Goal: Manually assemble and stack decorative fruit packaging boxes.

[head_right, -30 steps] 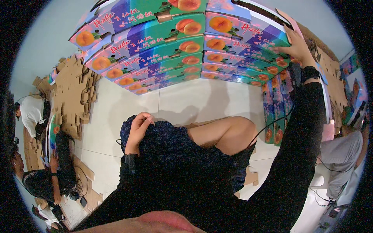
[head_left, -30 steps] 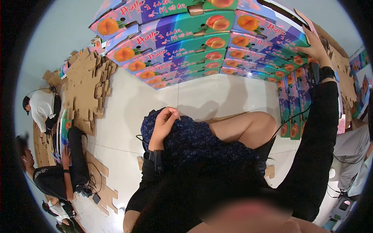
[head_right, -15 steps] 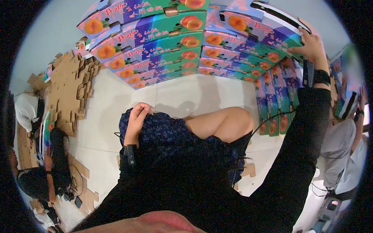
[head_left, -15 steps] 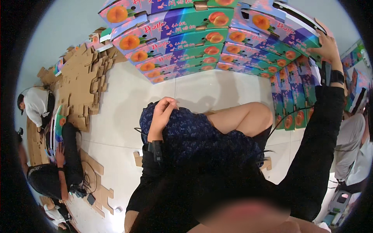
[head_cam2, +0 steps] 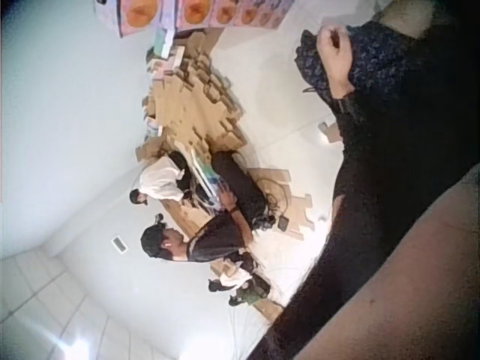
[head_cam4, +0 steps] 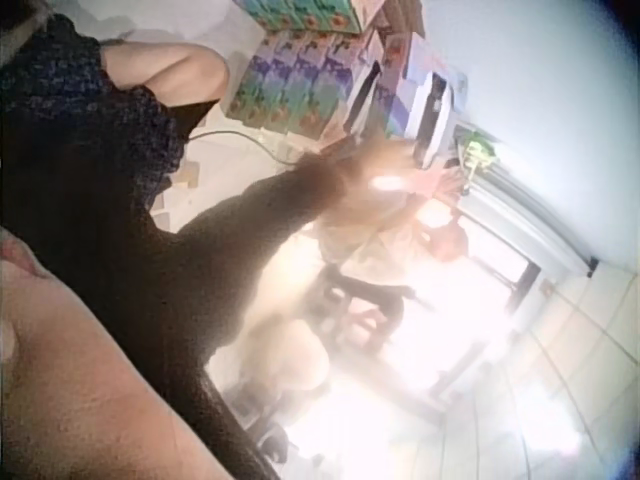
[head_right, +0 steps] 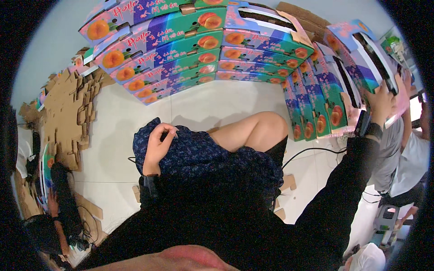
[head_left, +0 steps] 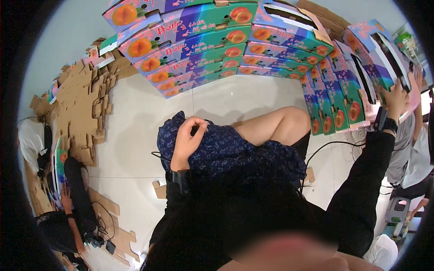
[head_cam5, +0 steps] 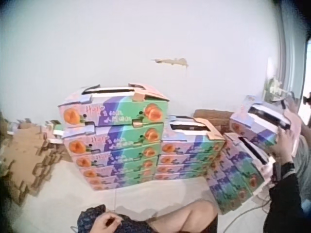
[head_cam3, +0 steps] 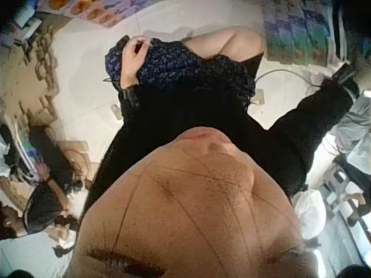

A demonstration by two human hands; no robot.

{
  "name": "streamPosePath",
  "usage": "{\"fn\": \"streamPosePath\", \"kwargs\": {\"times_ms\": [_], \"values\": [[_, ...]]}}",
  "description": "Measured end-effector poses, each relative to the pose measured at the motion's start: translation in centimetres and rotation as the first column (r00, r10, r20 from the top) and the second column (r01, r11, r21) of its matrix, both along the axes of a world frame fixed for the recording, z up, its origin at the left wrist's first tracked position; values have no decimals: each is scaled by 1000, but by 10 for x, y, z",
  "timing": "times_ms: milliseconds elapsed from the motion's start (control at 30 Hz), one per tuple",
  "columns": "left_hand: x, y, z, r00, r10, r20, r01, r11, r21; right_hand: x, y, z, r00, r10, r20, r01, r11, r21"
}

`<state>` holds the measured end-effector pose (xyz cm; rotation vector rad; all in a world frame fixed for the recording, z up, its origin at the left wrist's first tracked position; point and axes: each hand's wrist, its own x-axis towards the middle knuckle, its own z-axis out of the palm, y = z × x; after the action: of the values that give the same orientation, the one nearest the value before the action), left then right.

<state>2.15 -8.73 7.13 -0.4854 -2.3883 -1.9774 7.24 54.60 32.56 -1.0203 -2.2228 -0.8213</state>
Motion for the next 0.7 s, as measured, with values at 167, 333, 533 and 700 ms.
{"fn": "streamPosePath", "kwargs": {"times_ms": [167, 333, 533, 700], "values": [[6, 2, 10, 998, 20, -68, -31, 985, -170, 3, 15, -19, 998, -6, -66, -23, 900, -435], [2, 7, 10, 990, -19, -143, -16, 971, -240, -17, 140, -66, 974, 218, 61, -109, 690, -715], [7, 3, 12, 993, -5, -117, -28, 959, -282, -29, 87, -37, 912, 335, 239, -33, 639, -769], [4, 5, 10, 990, -15, -142, -28, 954, -298, -29, 40, -35, 967, 227, 116, -75, 690, -720]]}}
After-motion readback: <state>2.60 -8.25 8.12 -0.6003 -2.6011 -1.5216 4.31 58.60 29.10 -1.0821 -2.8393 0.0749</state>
